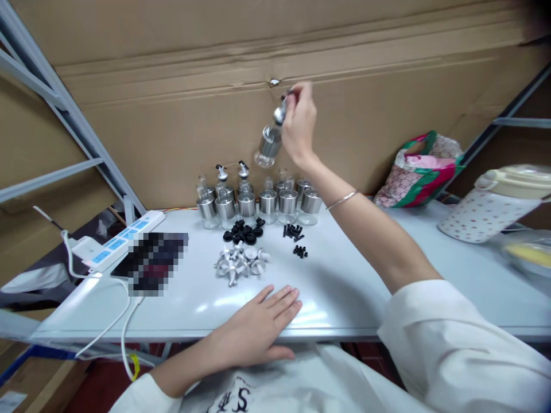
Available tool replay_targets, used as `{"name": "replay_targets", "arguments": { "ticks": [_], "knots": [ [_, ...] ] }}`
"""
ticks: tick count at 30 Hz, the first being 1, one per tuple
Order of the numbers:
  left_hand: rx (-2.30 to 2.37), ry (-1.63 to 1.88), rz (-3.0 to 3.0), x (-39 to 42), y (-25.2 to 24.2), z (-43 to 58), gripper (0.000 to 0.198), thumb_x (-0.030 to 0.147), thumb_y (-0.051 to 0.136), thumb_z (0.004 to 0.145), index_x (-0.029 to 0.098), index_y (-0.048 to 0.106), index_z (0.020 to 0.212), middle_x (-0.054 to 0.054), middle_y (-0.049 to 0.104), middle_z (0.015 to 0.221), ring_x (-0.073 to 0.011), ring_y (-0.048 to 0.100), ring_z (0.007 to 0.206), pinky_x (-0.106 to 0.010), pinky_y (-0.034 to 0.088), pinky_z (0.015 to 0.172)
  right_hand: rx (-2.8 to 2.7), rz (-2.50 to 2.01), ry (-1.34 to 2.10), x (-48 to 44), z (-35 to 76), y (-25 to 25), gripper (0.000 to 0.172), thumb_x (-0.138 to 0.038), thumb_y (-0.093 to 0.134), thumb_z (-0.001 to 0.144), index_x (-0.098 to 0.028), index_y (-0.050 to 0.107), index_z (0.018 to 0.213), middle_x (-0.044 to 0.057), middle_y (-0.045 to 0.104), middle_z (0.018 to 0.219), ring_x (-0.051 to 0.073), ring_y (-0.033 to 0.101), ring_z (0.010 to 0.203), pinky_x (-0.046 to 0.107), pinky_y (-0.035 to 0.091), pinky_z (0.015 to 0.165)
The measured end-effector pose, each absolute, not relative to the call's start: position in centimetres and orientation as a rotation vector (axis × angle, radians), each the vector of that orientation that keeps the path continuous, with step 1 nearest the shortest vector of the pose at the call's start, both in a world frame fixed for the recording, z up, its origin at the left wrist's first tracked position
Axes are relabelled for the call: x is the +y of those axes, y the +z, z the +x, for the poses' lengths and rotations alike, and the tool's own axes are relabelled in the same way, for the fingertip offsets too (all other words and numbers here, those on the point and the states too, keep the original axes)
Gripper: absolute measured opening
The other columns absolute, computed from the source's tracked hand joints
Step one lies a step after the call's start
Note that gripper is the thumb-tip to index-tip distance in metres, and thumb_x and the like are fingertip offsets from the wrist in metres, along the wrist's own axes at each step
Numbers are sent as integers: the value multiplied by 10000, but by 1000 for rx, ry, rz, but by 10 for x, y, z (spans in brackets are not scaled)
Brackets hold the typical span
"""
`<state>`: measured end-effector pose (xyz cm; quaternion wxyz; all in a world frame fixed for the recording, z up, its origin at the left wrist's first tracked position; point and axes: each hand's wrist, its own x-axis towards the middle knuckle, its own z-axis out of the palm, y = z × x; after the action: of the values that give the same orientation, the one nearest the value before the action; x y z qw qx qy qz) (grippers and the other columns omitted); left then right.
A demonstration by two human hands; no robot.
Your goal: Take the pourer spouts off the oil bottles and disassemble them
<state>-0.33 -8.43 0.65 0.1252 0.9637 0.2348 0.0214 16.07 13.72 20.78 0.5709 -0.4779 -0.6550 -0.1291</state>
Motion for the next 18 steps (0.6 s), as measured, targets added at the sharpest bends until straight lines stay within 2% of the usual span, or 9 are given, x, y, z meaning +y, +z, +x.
{"name": "replay_targets", "arguments": {
  "ticks": [2,4,6,7,12,14,18],
  "knots": [
    [675,61,2813,-84,6,-3,722,549,393,901,130,205,1458,-145,204,1526,-239,149,1435,-440,152,1170,-1415,-909,-263,123,163,217,593,-396,-123,952,-217,377,1216,100,516,1072,209,559,1028,341,433,777],
    [667,54,2815,-84,5,-3,707,543,369,912,125,201,1457,-144,188,1532,-240,132,1438,-443,138,1170,-1348,-689,-159,112,167,218,462,-528,0,956,-288,363,1113,42,514,910,159,575,821,287,446,659],
    [664,40,2810,-84,6,-4,701,545,343,919,113,201,1453,-148,179,1535,-242,119,1440,-442,127,1171,-1304,-515,-10,104,172,207,310,-602,217,939,-316,330,979,-20,449,761,116,500,614,243,417,536],
    [666,36,2805,-84,6,-4,698,546,335,921,111,203,1451,-150,179,1536,-242,119,1440,-442,125,1171,-1304,-453,73,100,175,198,293,-608,310,922,-316,313,931,-39,416,725,103,466,562,228,398,496],
    [714,82,2751,-86,14,-2,702,524,438,892,107,234,1418,-175,235,1520,-262,185,1425,-448,176,1164,-1342,-329,458,61,179,141,262,-529,436,911,-302,309,883,-68,343,641,98,446,480,225,373,436],
    [794,147,2701,-88,16,-2,689,501,514,861,99,282,1370,-207,281,1490,-291,243,1402,-455,252,1138,-1376,-372,610,37,177,121,265,-504,486,896,-291,330,866,-72,360,623,94,451,459,228,375,423],
    [890,327,2573,-90,13,-4,489,439,527,865,135,358,1209,-229,375,1370,-313,414,1284,-456,415,1022,-1381,-428,812,-4,172,100,233,-456,503,902,-273,363,866,-72,409,619,88,491,479,217,402,418]
  ]
}}
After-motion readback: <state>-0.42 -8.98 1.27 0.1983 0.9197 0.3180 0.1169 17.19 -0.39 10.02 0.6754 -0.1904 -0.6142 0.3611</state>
